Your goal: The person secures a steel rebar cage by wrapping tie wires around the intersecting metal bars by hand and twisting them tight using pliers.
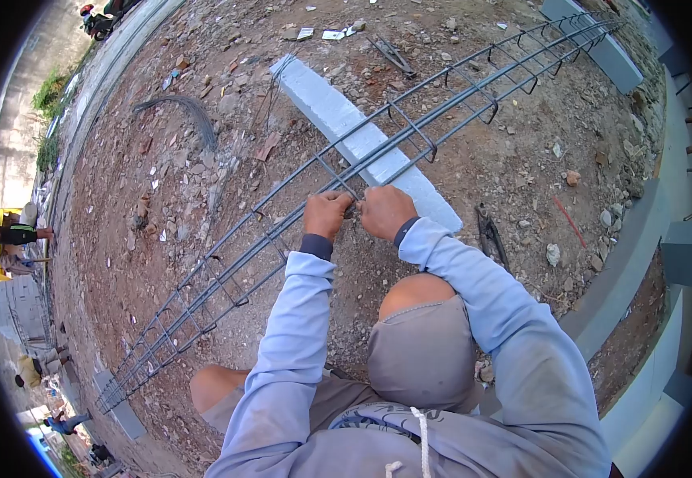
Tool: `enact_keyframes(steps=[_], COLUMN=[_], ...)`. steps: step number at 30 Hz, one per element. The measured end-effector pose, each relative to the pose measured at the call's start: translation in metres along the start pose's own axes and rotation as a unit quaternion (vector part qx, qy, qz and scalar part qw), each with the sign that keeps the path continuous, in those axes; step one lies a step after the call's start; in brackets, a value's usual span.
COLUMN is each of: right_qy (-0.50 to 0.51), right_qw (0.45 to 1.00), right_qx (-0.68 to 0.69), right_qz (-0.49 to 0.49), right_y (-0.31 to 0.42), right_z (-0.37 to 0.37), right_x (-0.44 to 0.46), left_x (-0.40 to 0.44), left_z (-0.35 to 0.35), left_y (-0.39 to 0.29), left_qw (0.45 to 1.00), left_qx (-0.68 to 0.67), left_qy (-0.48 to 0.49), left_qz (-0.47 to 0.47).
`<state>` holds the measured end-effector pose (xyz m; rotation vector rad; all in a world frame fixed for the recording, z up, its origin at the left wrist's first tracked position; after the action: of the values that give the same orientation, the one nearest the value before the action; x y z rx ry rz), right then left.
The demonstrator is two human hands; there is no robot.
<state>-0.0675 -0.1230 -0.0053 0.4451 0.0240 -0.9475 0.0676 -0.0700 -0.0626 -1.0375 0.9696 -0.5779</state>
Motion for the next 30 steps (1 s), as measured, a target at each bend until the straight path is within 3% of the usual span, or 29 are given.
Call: enact_keyframes(steps=[6,12,18,24,30], right_qy=[0.003,0.003,-0.018,-0.006,-0.021], right_qw=[0.995,0.995,0.999,0.999,0.999], right_qx=[-0.076,-0.075,-0.028,0.019,0.033], right_qz=[0.060,0.061,0.007,-0.026,-0.011], right_y=[0.011,0.011,0.002,-0.001,-0.002], right_z=[-0.005,-0.004,-0.008,-0.001,-0.006], right_x=[-0.002,-0.001,0.002,-0.003,0.000], left_x=[-0.001,-0.023,-0.030,-0.043,-0.079], left_z=[0.001,-0.001,0.006,0.002,-0.019], left_y=[-0.025,-0.037,-0.025,-0.029,-0.058], left_qw=[0.977,0.971,0.973,0.983,0.928], left_qx=[0.199,0.181,0.078,-0.002,0.188], left_qy=[-0.067,-0.149,-0.173,-0.088,-0.047], left_qz=[-0.042,-0.034,-0.131,-0.160,-0.319])
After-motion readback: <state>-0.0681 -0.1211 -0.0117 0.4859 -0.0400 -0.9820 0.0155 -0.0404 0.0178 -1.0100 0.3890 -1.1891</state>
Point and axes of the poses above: each hand's wrist, its own x-axis towards the middle knuckle, its own z-axis out of the back of the hand, y = z × x, the point moved 9 cm from there along x, towards the middle knuckle, and after that the axes turned 13 degrees about -x, right-handed, at the moved point
